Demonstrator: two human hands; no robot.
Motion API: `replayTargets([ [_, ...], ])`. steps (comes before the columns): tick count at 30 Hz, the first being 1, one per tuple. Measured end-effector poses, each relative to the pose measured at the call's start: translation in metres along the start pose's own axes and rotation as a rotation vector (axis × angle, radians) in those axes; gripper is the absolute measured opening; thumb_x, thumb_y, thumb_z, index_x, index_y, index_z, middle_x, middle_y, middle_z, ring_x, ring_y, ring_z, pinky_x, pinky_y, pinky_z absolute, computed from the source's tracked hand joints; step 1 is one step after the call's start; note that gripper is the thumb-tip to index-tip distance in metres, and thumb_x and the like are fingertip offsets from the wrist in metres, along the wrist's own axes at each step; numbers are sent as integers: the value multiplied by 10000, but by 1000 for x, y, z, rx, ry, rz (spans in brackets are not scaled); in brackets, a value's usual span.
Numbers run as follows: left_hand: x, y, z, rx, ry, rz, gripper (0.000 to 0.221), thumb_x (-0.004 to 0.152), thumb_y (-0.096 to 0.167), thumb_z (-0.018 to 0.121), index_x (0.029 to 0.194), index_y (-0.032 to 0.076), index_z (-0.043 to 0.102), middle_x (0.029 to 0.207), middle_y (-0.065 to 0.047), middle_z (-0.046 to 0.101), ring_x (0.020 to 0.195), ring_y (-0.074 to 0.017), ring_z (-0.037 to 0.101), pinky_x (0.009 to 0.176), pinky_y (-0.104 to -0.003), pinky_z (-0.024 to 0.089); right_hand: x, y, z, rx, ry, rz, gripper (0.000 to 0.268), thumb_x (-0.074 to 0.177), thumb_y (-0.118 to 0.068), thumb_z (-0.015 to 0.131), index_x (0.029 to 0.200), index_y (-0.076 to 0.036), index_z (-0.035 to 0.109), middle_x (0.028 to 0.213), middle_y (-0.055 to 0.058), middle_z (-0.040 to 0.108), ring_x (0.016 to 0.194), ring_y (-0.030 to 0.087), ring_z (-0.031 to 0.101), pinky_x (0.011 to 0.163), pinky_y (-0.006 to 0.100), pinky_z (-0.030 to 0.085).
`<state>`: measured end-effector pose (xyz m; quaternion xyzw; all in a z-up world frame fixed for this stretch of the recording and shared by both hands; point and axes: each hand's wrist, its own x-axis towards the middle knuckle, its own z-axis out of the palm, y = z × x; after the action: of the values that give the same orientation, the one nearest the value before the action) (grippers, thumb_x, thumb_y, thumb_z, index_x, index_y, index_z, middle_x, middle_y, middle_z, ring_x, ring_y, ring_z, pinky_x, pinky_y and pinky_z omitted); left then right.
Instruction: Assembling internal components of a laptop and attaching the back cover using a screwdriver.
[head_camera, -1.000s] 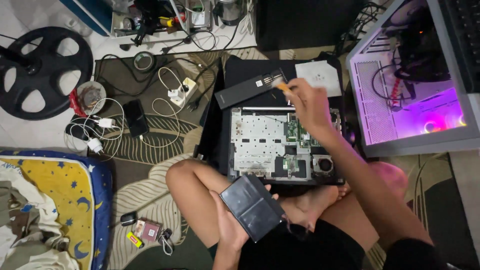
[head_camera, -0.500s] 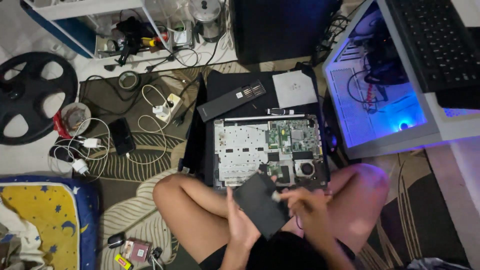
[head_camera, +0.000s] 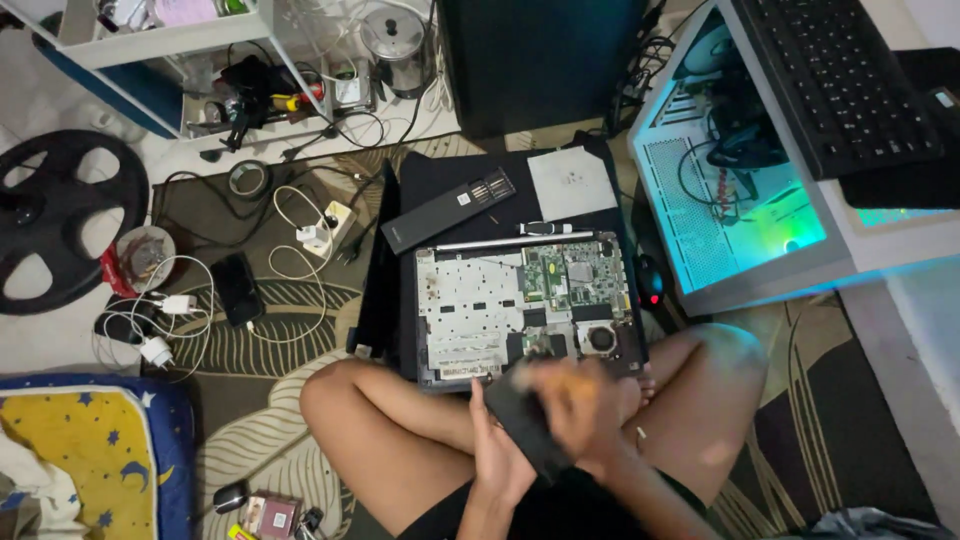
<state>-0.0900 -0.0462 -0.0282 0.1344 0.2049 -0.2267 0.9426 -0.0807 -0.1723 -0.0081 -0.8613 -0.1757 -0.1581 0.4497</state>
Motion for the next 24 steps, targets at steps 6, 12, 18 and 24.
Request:
replayTargets([
  [6, -10, 9, 35, 64, -12, -60, 831, 950, 620, 338, 1482, 1, 496, 1416, -209, 597, 1257, -309, 572, 1093, -452, 432, -1, -10, 6, -259, 86, -120, 213, 808, -52, 652, 957, -155, 764, 970, 15, 782, 761, 236, 675, 781, 386, 503],
  [12, -7, 18, 37, -58, 145, -17, 835, 939, 672, 361, 1444, 32, 544, 1410, -156, 583, 1230, -250, 534, 1121, -418, 384, 17, -9, -16, -234, 258, 117, 115, 885, -62, 680, 902, -44, 792, 916, 15, 786, 693, 196, 652, 693, 297, 463],
  [18, -5, 30, 42, 26, -344, 100, 859, 972, 713, 178, 1592, 132, 302, 1533, -199, 473, 1339, -403, 527, 1133, -546, 425, -7, -2, -20, -198, -26, -128, 356, 784, -64, 696, 1085, -227, 794, 893, -39, 780, 639, 152, 602, 715, 351, 376],
  [24, -19, 31, 63, 60, 51, -45, 1022, 878, 749, 246, 1536, -10, 435, 1516, -215, 516, 1355, -304, 496, 1165, -419, 356, 20, 5, -29, -202, 249, 48, 63, 820, -32, 716, 847, -61, 765, 889, 12, 783, 756, 167, 707, 789, 284, 487],
])
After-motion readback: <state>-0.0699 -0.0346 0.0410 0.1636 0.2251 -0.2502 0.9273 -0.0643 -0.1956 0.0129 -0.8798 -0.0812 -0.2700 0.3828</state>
